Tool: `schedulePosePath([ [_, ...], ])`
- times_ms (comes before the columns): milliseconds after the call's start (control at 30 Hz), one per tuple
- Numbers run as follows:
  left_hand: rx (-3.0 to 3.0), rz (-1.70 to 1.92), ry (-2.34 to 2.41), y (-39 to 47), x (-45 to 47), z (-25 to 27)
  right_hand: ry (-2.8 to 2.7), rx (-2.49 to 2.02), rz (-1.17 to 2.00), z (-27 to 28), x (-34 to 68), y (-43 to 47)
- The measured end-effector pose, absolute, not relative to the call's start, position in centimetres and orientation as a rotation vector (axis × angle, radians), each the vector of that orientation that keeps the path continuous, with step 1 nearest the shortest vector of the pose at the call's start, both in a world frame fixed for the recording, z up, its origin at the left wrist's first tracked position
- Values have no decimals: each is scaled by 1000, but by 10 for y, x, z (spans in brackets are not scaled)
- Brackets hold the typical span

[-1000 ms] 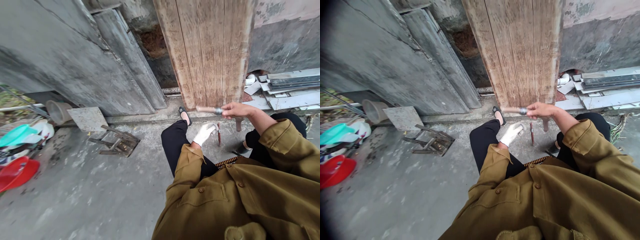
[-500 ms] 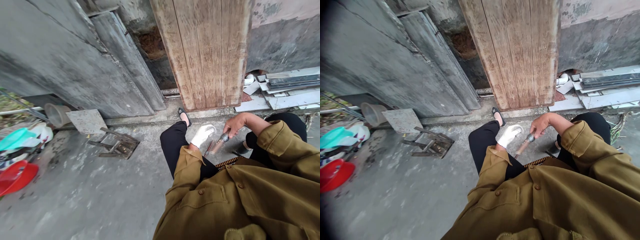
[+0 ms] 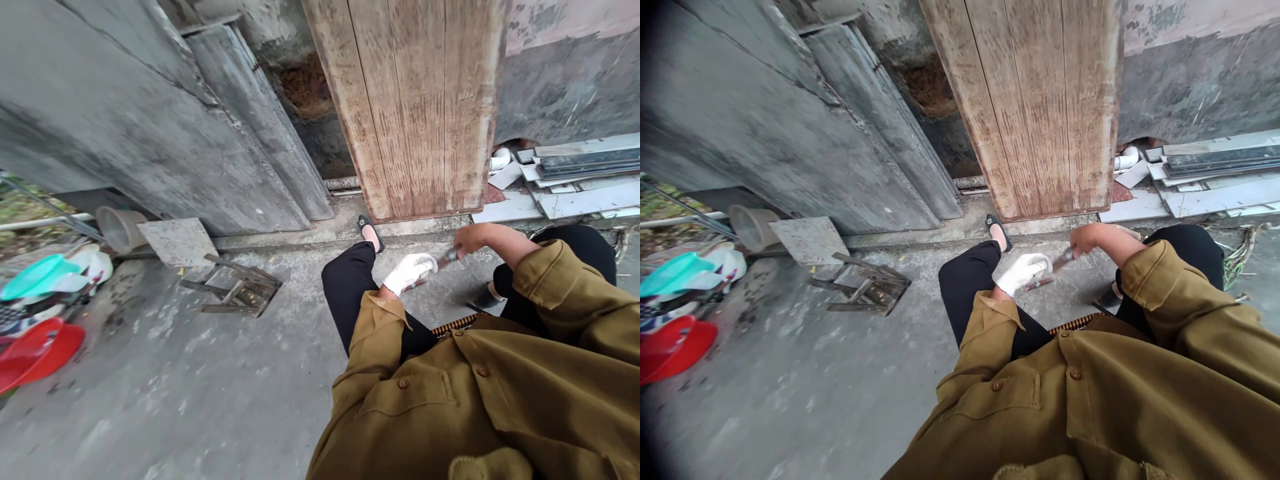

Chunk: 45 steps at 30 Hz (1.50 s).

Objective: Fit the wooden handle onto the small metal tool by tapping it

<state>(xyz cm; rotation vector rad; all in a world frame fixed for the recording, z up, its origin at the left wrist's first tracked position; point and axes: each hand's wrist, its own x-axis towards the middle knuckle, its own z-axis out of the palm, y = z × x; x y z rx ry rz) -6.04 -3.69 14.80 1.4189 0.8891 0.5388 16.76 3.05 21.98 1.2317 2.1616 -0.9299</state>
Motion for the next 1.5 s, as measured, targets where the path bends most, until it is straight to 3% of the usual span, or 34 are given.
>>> schedulePosePath([
  [133, 1405, 638, 945, -34, -63, 150, 1893, 666, -1595, 240, 169, 17],
  [267, 1417, 740, 960, -34, -60, 148, 2275, 849, -1975, 260, 173, 21],
  [333, 1424, 704, 888, -34, -58, 143, 2436, 1203, -1963, 258, 173, 28],
  [433, 1431, 640, 812, -33, -58, 136, 2487, 1691, -1519, 241, 170, 38],
  [500, 1478, 631, 841, -32, -58, 133, 2475, 1721, -1161, 229, 167, 40],
  [567, 1562, 636, 893, -32, -59, 132, 2369, 1493, -1065, 220, 165, 37],
  [767, 1440, 644, 886, -34, -57, 130, 1965, 661, -1690, 235, 170, 22],
  [900, 1302, 713, 833, -34, -57, 134, 2392, 972, -2052, 249, 174, 28],
  [967, 1323, 681, 808, -36, -57, 139, 2486, 1246, -2081, 244, 174, 35],
  [1033, 1352, 595, 776, -38, -57, 144, 2534, 1497, -1836, 233, 172, 41],
  [1100, 1373, 523, 772, -40, -57, 146, 2541, 1667, -1376, 220, 169, 44],
  [1167, 1386, 519, 792, -40, -57, 146, 2439, 1597, -1009, 211, 166, 41],
  [1200, 1390, 534, 799, -40, -58, 144, 2343, 1453, -969, 210, 165, 38],
  [1367, 1370, 668, 802, -34, -60, 141, 1907, 592, -1580, 230, 169, 24],
  [1500, 1300, 760, 828, -34, -59, 143, 2324, 838, -1928, 254, 181, 29],
])
